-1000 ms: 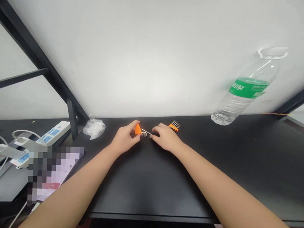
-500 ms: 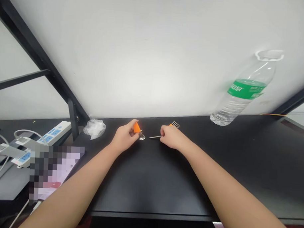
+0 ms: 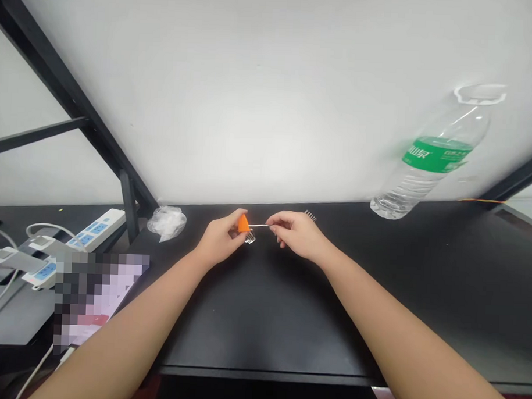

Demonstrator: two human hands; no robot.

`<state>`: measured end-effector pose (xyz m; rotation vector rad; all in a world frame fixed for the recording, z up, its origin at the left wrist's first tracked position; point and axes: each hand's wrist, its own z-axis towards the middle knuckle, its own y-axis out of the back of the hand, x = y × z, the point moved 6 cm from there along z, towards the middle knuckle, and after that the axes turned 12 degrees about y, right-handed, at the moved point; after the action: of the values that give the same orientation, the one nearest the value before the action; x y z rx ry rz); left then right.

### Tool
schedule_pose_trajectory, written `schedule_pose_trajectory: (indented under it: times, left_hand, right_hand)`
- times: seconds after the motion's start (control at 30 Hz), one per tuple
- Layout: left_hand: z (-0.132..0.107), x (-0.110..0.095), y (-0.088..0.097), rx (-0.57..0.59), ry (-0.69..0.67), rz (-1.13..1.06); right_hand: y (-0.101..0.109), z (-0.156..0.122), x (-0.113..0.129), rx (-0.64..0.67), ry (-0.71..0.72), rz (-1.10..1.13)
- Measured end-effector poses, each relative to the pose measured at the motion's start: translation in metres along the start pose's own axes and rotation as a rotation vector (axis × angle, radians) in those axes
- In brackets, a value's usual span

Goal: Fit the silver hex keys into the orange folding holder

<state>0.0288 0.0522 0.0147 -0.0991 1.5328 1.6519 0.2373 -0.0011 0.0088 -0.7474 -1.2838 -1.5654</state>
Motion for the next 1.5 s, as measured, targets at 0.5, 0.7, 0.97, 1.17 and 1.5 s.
schedule_pose_trajectory:
  times: [0.5,0.7,0.97,1.17,1.5]
  left_hand:
    - [-0.002,-0.018,-0.005,0.046,-0.091,0.051]
    - [-0.001,-0.006,-0.001,-0.023,-0.017,-0.032]
    - [-0.002,-0.017,0.002,0.068,-0.079,0.041]
    - [0.001,-0.004,0.006,0.009,-0.01,0.003]
    - [0.005,0.021,0.024,-0.325,0.131,-0.243]
  right_hand:
    - [-0.048,0.002,-0.011,-0.164,-0.116,0.516]
    - [-0.05,0.001,-0.009,-0.102,-0.125,0.394]
    - [-0.06,-0.004,-0.008,0.005,-0.216,0.625]
    - [-0.05,0.001,0.006,0.06,0.086,-0.096]
    - [-0.069,-0.004,0.015,0.327,0.473,-0.675]
